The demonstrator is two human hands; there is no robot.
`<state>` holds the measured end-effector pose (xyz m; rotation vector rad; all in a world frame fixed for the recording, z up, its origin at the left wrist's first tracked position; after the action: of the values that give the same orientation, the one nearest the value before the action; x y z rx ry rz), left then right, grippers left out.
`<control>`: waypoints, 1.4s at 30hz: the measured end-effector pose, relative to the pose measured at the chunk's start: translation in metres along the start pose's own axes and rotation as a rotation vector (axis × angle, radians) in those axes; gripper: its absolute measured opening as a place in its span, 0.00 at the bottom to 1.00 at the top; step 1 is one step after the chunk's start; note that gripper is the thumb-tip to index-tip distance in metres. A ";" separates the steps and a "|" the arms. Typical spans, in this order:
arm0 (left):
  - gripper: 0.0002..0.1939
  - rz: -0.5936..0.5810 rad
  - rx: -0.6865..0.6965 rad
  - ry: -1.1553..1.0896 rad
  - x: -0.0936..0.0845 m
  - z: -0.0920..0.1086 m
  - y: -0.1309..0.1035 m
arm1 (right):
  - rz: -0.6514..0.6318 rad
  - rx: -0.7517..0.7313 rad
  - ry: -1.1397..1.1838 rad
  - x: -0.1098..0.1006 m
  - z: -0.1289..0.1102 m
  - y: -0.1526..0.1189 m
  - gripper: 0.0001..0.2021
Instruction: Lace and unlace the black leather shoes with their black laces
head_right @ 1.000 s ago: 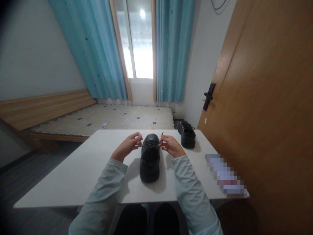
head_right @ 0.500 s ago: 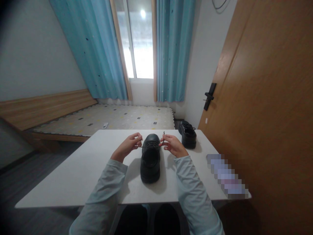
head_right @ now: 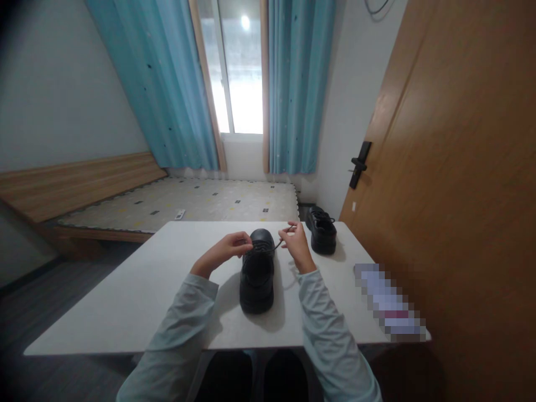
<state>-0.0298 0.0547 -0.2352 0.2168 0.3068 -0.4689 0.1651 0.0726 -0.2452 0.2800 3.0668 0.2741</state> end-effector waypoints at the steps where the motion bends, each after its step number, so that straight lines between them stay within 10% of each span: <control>1: 0.17 -0.004 0.015 0.026 0.000 0.000 0.000 | 0.066 -0.094 -0.089 -0.005 -0.006 0.001 0.24; 8: 0.16 -0.012 0.070 0.127 -0.001 -0.001 0.004 | -0.144 -0.445 -0.484 0.018 -0.045 -0.016 0.13; 16: 0.15 0.050 0.103 0.278 -0.008 -0.005 0.006 | -0.610 -0.308 -0.420 0.042 -0.031 -0.028 0.17; 42: 0.12 0.127 0.165 0.340 -0.015 0.006 0.003 | -0.993 0.073 -0.027 0.055 -0.026 -0.056 0.22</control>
<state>-0.0392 0.0617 -0.2241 0.4763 0.5836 -0.3302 0.0997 0.0243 -0.2321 -1.1734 2.7531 0.0898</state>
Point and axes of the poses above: each hand's wrist, its own y-axis towards the middle knuckle, its own x-axis out of the palm, z = x × y, the point moved 8 cm from there along y, towards the middle knuckle, and after that the axes turned 1 degree about y, right-handed, at the moved point
